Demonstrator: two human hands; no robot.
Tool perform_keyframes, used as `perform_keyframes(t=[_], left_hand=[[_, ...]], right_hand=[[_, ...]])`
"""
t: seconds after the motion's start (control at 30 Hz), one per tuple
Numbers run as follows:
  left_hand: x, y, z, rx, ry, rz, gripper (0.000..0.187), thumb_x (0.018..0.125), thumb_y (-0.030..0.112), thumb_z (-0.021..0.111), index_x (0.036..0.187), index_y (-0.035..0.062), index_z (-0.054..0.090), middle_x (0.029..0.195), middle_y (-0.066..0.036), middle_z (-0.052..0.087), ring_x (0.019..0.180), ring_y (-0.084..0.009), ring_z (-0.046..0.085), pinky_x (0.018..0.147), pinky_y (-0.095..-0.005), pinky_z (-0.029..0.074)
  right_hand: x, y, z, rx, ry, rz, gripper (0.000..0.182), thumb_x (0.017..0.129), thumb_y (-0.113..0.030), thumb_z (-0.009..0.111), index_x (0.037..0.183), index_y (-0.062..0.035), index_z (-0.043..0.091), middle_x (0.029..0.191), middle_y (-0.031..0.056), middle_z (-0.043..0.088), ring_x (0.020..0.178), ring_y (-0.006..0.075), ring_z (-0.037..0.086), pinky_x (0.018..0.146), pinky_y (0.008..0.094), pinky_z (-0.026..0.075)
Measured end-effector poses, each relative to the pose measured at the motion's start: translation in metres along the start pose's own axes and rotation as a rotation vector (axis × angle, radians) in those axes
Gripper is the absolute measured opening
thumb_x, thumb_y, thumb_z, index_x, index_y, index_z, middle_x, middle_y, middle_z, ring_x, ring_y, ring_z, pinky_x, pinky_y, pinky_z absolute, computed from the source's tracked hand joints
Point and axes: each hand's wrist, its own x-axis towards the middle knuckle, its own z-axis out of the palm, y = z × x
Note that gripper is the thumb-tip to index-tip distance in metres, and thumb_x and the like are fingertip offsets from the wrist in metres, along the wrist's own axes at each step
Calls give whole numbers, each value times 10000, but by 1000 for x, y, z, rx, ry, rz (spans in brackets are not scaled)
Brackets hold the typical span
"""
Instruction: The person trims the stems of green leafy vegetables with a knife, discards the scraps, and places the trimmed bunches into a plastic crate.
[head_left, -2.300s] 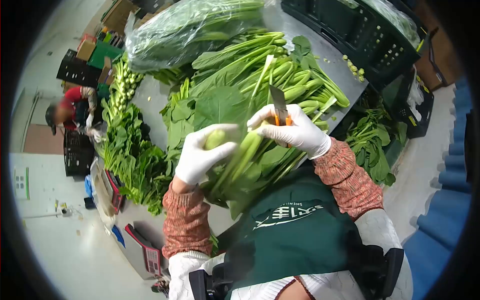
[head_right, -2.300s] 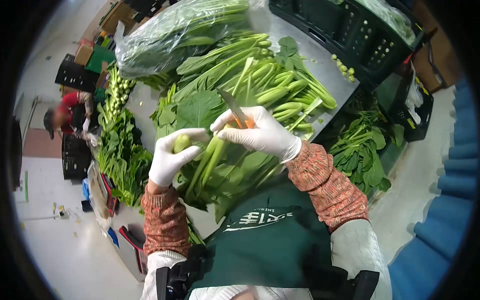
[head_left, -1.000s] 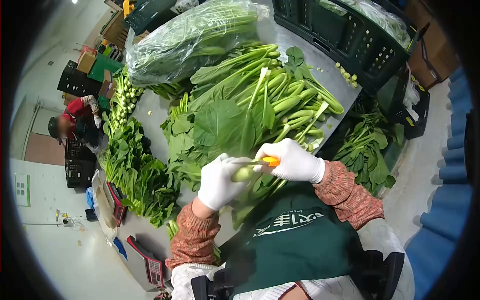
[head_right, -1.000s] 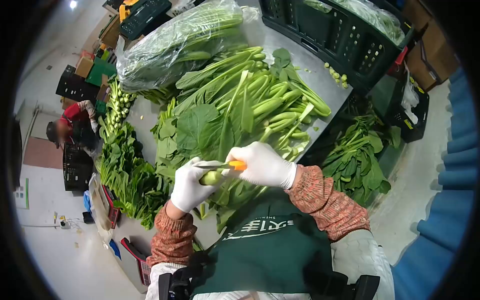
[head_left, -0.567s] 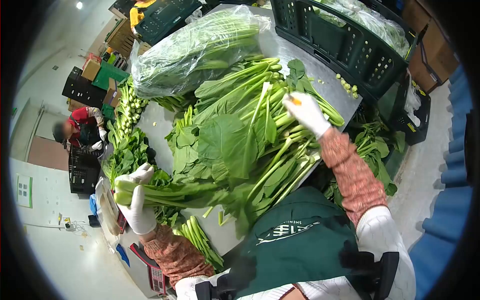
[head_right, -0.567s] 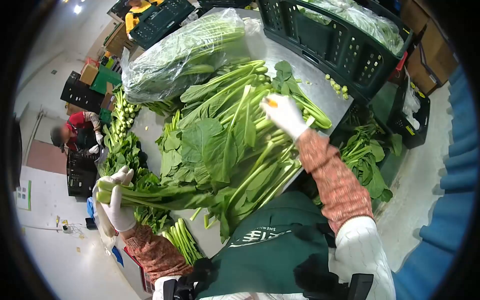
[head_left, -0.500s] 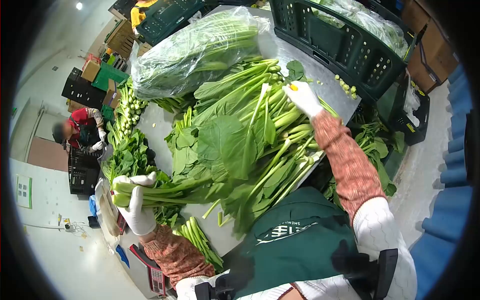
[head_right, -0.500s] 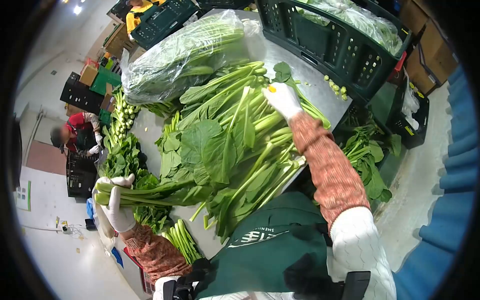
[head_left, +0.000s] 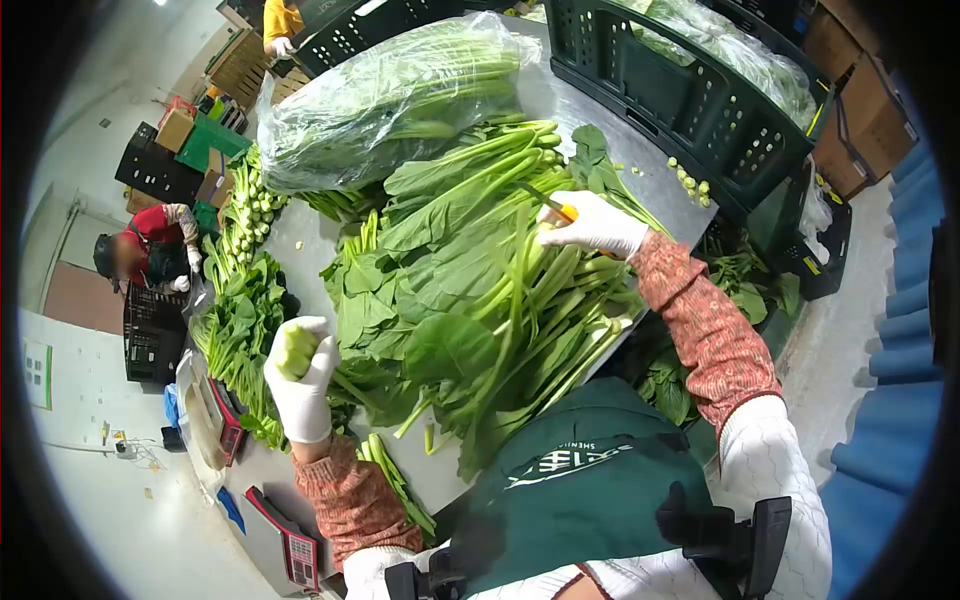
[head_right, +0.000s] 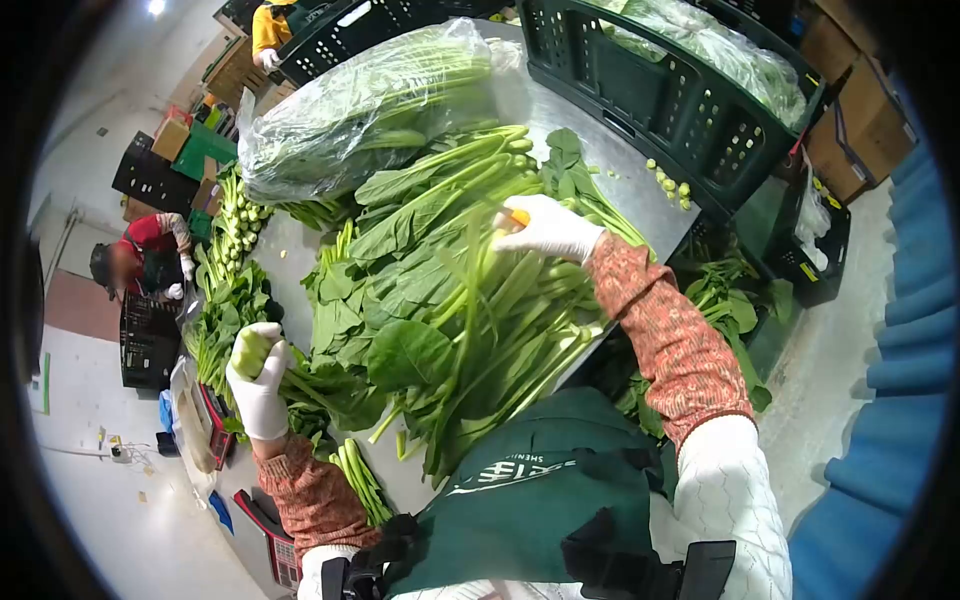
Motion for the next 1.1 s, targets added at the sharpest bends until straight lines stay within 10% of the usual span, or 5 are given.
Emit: perform_keyframes(t=[0.37,0.67,1.03,1.1], left_hand=[[11,45,66,537,-106,693,345,695,14,792,992,15,615,880,-117,638,760,-237,624,716,-308,509],[7,14,122,223,-236,419,361,725,38,758,1069,1,654,955,-97,689,827,-161,652,790,-283,517],[-6,12,118,540,-196,641,317,686,29,762,984,46,657,873,-118,664,781,-282,645,724,-332,512],[-13,10,114,496,-208,607,320,693,33,761,995,38,656,884,-116,669,789,-259,652,738,-320,514]], right_hand=[[-40,-134,6,221,180,-373,273,816,-95,766,1050,-30,640,937,24,664,899,91,610,817,253,498],[-70,-114,33,-72,417,-435,361,788,-1,677,1147,-32,648,997,152,701,890,221,704,778,301,542],[-84,-79,55,-419,310,-222,330,811,-136,641,1140,-128,636,868,184,677,783,353,664,660,437,526],[-73,-46,58,-578,275,155,212,829,-157,611,1036,-131,645,799,183,679,784,376,662,676,467,520]])
